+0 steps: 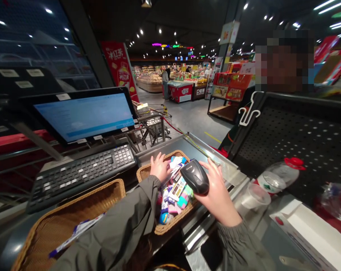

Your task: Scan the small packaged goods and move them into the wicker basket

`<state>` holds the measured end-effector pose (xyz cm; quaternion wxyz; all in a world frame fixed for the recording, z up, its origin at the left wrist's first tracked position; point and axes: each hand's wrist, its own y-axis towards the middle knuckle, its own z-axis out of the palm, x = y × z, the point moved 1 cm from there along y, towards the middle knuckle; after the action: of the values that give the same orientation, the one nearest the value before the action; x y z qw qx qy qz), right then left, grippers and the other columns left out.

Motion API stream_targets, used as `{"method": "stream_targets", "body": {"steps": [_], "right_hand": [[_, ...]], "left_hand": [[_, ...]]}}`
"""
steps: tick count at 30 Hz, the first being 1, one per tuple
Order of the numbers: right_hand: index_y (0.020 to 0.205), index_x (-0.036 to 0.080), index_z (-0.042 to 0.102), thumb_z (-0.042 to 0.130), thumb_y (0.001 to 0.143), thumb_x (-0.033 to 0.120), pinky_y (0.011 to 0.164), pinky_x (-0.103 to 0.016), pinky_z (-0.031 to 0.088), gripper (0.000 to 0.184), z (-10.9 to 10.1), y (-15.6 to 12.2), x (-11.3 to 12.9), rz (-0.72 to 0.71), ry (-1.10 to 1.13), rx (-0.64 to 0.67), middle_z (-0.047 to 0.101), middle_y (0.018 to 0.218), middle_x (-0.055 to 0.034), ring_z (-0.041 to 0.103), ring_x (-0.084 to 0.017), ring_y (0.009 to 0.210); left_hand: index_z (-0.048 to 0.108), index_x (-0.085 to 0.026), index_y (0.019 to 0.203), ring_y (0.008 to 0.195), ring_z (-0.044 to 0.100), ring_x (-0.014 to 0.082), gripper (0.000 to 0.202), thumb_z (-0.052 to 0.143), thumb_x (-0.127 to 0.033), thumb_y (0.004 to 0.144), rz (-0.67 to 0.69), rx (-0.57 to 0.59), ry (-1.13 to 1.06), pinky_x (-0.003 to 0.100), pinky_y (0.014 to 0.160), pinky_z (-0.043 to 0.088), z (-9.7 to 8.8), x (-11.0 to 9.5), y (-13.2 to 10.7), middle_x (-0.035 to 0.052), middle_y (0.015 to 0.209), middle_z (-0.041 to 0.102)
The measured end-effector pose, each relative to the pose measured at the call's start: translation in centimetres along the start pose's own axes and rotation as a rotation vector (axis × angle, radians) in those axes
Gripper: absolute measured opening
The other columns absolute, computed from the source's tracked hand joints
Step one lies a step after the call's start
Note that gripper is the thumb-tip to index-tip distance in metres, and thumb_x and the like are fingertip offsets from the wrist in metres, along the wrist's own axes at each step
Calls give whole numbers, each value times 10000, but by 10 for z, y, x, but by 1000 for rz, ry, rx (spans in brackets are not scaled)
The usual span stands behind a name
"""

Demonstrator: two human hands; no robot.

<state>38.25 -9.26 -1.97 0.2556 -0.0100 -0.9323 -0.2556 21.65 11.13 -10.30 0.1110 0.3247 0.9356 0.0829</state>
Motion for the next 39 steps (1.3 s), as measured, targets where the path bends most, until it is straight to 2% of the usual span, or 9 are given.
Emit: {"method": "stream_targets", "body": {"steps": [5, 10, 13, 17, 23, 25, 29, 34, 39], "right_hand": [[1335, 237, 432, 634, 743, 274, 1159, -674, 175, 627, 4, 5, -19, 9, 11, 38, 486, 1402, -140, 262, -390, 1448], [1356, 257, 398, 634, 749, 272, 1162, -672, 171, 651, 4, 8, -27, 39, 45, 37, 484, 1405, -133, 259, -376, 1451], [1357, 259, 399, 628, 756, 271, 1167, -669, 160, 643, 4, 9, -28, 52, 66, 45, 490, 1402, -130, 255, -371, 1454], [1308, 246, 460, 625, 757, 282, 1169, -660, 164, 577, 4, 8, -30, 45, 53, 36, 491, 1404, -126, 274, -375, 1446], [1289, 238, 470, 644, 743, 289, 1158, -664, 191, 575, 5, 8, -29, 15, 45, 33, 511, 1373, -128, 284, -381, 1440], [1298, 241, 456, 646, 742, 283, 1159, -662, 192, 589, 5, 8, -28, 5, 50, 32, 515, 1368, -126, 289, -380, 1438], [1310, 239, 444, 656, 742, 292, 1158, -653, 207, 608, 4, 8, -27, -22, 42, 11, 501, 1382, -132, 287, -385, 1435], [1329, 240, 428, 644, 749, 298, 1150, -689, 163, 621, 9, 8, -16, -43, 2, 30, 497, 1384, -136, 271, -401, 1439], [1323, 225, 437, 630, 741, 295, 1134, -706, 181, 617, 17, 15, 16, -152, 10, 53, 490, 1397, -151, 268, -407, 1438]], "left_hand": [[721, -235, 897, 1438, 276, 339, 198, 636, -393, 813, 15, 11, 28, 659, 1150, 125, 17, -5, 10, 118, 1450, 492], [733, -232, 937, 1423, 296, 359, 323, 670, -505, 776, -19, 29, 28, 668, 1147, 136, 23, -2, 18, 128, 1423, 513], [743, -216, 886, 1418, 301, 365, 332, 648, -521, 791, -33, 74, -3, 672, 1146, 124, 29, 1, 21, 125, 1407, 532], [736, -223, 858, 1437, 270, 358, 328, 623, -527, 809, -130, 139, -95, 678, 1132, 147, 33, 3, 21, 96, 1474, 473], [715, -216, 771, 1440, 280, 319, 187, 629, -380, 798, -351, 116, -230, 639, 1144, 173, 32, -9, 23, 52, 1466, 489], [713, -218, 768, 1445, 274, 307, 163, 617, -345, 797, -375, 100, -242, 627, 1145, 195, 27, -13, 24, 41, 1465, 493], [713, -217, 760, 1466, 230, 302, 156, 597, -309, 808, -253, -12, -213, 641, 1150, 173, -6, -11, 21, 45, 1488, 470], [692, -202, 756, 1476, 199, 321, 178, 568, -285, 853, -8, -265, -14, 680, 1154, 91, -81, 5, 0, 56, 1495, 461], [681, -199, 734, 1467, 223, 343, 201, 560, -281, 871, -16, -339, 50, 708, 1137, 84, -141, 28, -38, 62, 1478, 483]]}}
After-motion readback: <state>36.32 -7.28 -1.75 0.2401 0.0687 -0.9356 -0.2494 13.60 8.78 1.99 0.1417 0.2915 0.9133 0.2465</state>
